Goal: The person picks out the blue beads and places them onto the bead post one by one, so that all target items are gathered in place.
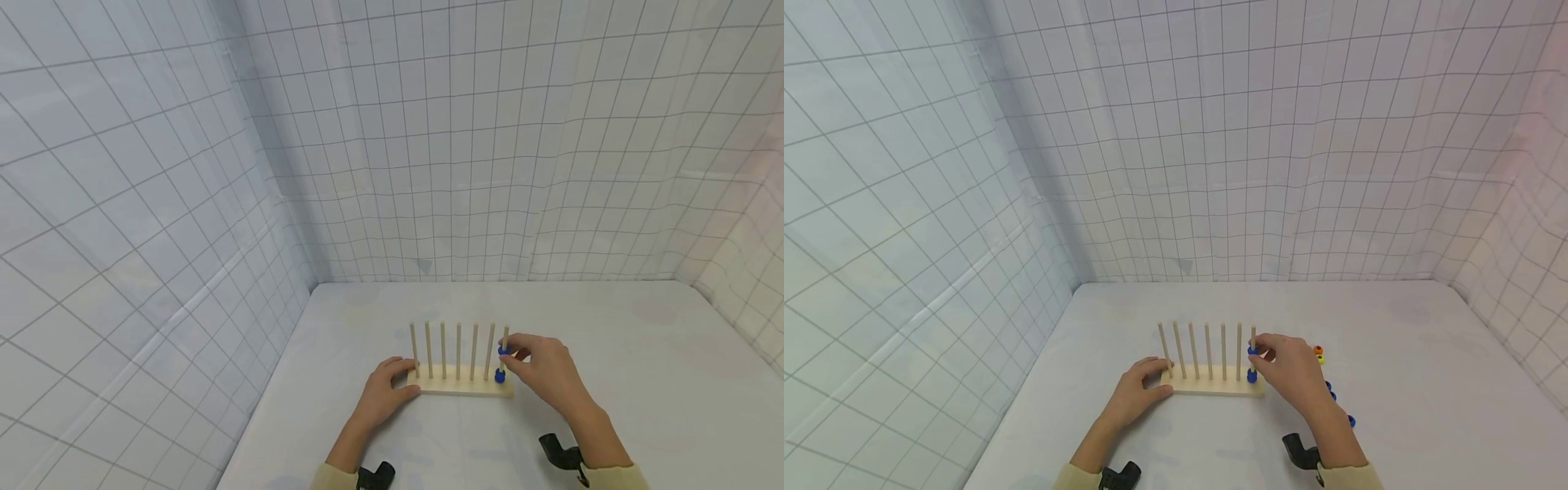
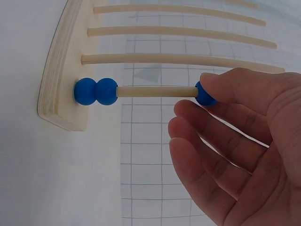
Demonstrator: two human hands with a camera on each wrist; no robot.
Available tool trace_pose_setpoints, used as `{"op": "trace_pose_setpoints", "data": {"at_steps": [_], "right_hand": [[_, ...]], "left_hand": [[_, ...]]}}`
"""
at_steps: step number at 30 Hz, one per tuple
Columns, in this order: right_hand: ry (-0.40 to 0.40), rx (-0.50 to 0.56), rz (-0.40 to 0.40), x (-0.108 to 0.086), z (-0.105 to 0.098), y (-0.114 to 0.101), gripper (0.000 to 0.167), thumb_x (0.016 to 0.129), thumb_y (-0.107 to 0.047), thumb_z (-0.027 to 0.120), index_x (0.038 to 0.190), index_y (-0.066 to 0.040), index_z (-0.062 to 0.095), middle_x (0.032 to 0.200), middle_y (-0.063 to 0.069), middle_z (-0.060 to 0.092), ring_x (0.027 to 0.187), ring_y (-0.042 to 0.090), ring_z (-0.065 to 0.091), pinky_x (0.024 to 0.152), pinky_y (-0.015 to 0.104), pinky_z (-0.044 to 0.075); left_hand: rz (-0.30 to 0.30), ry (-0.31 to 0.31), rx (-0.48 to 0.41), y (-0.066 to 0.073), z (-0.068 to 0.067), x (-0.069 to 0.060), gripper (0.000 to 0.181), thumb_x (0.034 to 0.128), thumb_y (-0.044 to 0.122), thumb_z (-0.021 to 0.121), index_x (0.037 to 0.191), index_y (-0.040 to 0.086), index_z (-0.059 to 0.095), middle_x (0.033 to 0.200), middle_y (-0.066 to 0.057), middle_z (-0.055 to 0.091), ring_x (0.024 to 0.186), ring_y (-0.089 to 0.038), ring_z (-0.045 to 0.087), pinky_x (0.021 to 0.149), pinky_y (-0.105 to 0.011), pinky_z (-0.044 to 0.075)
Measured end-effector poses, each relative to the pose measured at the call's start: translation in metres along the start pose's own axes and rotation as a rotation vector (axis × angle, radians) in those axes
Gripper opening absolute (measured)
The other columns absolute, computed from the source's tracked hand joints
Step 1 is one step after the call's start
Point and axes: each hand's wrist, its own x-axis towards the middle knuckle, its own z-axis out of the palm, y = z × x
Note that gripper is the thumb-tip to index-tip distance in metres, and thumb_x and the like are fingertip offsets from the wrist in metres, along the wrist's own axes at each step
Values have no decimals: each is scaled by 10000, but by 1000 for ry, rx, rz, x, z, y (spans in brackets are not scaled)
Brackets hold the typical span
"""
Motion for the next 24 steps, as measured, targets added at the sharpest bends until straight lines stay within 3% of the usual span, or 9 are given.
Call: {"op": "trace_pose_setpoints", "data": {"at_steps": [4, 11, 24], "right_hand": [[-5, -10, 2, 0, 1, 1, 173, 848, -200, 813, 1009, -167, 758, 832, -112, 696, 796, 139, 666, 690, 421, 496], [-6, 7, -4, -1, 3, 1, 164, 843, -175, 813, 995, -147, 758, 832, -92, 696, 792, 145, 660, 608, 307, 501], [-21, 7, -4, -1, 7, 6, 184, 847, -172, 806, 1020, -128, 761, 806, -101, 695, 782, 136, 654, 633, 323, 511]], "left_hand": [[-1, 0, -1, 0, 0, 0, 492, 852, 321, 809, 1289, 139, 677, 1403, -197, 542, 1328, -427, 467, 1050, -640, 368], [-3, 1, -5, 0, -1, 0, 482, 850, 311, 812, 1283, 144, 681, 1399, -190, 546, 1330, -423, 466, 1051, -639, 367], [-6, 3, -6, 1, 0, -1, 483, 848, 309, 814, 1284, 147, 681, 1395, -174, 553, 1337, -415, 461, 1053, -638, 366]]}}
